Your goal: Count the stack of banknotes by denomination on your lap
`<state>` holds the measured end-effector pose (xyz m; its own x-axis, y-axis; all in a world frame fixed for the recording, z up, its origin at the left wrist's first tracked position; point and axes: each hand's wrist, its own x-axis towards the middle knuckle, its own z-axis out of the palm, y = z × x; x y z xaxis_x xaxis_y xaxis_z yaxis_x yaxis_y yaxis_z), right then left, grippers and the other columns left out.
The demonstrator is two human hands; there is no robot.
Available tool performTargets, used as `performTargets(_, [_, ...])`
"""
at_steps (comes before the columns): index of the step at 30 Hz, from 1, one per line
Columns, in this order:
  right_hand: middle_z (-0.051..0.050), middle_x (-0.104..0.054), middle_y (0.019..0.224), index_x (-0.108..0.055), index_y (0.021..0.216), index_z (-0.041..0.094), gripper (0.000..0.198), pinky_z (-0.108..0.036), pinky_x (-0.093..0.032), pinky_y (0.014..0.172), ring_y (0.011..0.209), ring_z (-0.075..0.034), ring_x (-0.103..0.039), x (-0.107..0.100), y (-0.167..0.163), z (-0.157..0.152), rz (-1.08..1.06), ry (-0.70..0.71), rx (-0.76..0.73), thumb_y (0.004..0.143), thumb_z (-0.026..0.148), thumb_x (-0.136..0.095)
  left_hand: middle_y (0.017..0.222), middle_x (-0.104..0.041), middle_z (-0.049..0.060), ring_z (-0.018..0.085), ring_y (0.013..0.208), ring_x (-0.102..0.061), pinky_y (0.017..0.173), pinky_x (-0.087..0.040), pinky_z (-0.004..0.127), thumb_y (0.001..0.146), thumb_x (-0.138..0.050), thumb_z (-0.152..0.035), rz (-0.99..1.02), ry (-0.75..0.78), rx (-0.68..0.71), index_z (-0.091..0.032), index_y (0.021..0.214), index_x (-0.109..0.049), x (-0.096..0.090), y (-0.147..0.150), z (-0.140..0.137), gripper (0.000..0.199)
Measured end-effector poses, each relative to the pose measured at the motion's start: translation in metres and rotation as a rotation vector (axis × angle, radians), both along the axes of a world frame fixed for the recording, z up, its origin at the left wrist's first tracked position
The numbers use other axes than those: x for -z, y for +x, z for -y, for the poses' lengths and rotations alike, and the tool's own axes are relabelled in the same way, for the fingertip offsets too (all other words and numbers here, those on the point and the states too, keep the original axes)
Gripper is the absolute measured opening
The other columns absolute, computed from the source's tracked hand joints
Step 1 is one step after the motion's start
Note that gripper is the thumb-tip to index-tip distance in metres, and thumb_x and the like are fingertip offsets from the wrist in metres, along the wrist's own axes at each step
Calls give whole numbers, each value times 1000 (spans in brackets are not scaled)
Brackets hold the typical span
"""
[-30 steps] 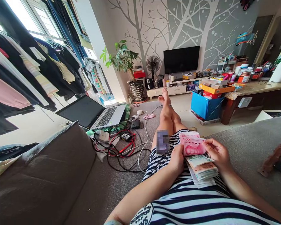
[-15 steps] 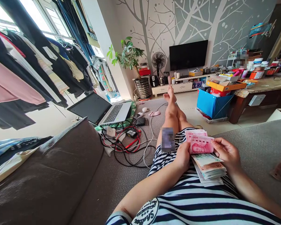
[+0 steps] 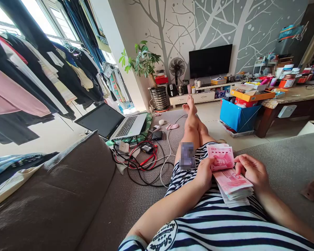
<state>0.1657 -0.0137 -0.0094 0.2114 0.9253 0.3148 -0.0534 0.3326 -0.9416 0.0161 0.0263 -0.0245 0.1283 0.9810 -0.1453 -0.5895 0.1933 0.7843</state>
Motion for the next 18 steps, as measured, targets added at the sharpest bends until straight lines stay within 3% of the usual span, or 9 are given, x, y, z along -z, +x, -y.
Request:
performTargets(5, [3,-51,52,-59,72,20,38,-23,-37,47,49,-12,-46,3,3,-9,42,-12,89,74,54,-73,59,-60,0,13,57,-49,64,-39,28,60,-72,-31,64,29,78,-16,58,-59,-8,-1,4,21])
performTargets(10, [2,-54,57,-57,70,19,40,-23,-37,47,52,-12,-46,4,1,-12,33,-50,18,74,56,-73,62,-63,2,14,58,-52,68,-41,30,57,-75,-29,76,16,146,-16,61,-63,-16,-2,9,18])
performTargets(18, [4,-46,55,-55,63,18,42,-22,-31,46,51,-10,-39,4,0,-11,26,-56,24,75,54,-72,72,-68,6,16,65,-58,71,-43,30,57,-77,-30,71,43,185,-13,71,-68,-5,0,5,24])
